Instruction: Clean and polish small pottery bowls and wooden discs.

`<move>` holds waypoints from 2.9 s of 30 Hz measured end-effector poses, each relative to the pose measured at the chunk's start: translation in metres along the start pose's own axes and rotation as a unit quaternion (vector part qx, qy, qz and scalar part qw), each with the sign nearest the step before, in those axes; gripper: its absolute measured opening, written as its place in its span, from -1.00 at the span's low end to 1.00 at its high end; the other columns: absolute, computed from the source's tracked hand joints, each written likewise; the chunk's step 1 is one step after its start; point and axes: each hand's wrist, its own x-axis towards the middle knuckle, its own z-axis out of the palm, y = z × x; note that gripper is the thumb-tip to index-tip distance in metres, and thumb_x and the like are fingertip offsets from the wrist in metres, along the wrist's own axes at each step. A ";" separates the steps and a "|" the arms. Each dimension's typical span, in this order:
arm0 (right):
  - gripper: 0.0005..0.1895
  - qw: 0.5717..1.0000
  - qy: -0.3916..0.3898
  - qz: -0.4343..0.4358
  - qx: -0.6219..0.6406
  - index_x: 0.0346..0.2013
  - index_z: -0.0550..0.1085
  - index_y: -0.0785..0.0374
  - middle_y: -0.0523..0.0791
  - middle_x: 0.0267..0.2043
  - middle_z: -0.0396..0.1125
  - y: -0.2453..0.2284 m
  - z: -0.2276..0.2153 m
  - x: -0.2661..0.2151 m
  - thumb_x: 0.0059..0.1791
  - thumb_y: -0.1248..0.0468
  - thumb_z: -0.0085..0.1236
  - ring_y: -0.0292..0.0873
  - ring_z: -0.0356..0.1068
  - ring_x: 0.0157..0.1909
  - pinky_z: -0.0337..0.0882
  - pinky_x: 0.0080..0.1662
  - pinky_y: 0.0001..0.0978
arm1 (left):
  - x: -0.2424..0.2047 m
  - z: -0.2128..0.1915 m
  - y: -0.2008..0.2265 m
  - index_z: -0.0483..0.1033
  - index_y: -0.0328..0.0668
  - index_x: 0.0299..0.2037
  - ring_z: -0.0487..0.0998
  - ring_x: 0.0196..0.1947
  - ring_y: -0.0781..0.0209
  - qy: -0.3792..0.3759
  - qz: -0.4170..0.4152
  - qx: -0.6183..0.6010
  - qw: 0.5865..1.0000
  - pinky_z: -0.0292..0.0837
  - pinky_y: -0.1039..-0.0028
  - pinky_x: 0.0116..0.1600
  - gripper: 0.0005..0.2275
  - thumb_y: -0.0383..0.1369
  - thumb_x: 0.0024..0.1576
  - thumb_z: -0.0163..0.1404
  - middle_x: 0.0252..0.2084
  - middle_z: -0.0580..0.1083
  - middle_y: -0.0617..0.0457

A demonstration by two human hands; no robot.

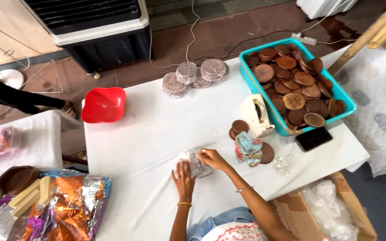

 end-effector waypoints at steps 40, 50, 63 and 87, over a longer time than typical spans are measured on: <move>-0.56 0.945 0.185 0.134 -0.235 -0.18 0.28 0.14 -0.21 -0.62 0.42 0.003 0.061 0.021 -0.08 0.00 0.30 -0.16 0.46 -0.51 0.38 -0.38 -0.23 | 0.001 -0.016 0.003 0.31 -0.08 0.34 0.28 0.31 0.07 0.022 -0.002 -0.023 0.999 0.19 0.01 0.30 -0.15 -0.25 -0.26 0.40 0.23 0.35 0.06; -0.33 0.922 0.206 0.172 -0.280 -0.16 0.24 0.18 -0.12 -0.45 0.39 0.027 0.055 0.025 -0.17 -0.18 0.39 -0.02 0.49 -0.35 0.45 -0.25 -0.09 | 0.001 -0.010 0.007 0.13 0.09 0.47 0.29 0.31 0.11 0.005 -0.018 0.013 1.000 0.15 0.01 0.32 -0.15 -0.39 -0.10 0.27 0.17 0.37 0.12; -0.07 0.915 0.194 0.287 -0.205 -0.11 0.32 0.22 -0.10 -0.30 0.39 0.070 0.026 -0.002 -0.40 -0.32 0.56 -0.16 0.45 -0.27 0.47 -0.16 -0.30 | 0.002 -0.008 0.006 0.03 0.03 0.51 0.32 0.31 0.05 0.013 -0.007 0.024 1.000 0.20 -0.05 0.30 -0.09 -0.45 -0.11 0.24 0.17 0.36 0.06; -0.22 0.991 0.038 0.103 -0.081 0.36 0.19 -0.01 -0.09 -0.12 0.55 0.057 0.017 -0.043 -0.09 0.41 0.29 -0.26 0.54 -0.23 0.44 -0.07 -0.44 | -0.017 -0.041 -0.025 -0.03 0.14 0.48 0.55 0.02 0.05 -0.049 -0.159 -0.353 0.921 0.61 0.34 0.07 0.00 -0.77 -0.21 0.14 0.30 0.28 -0.09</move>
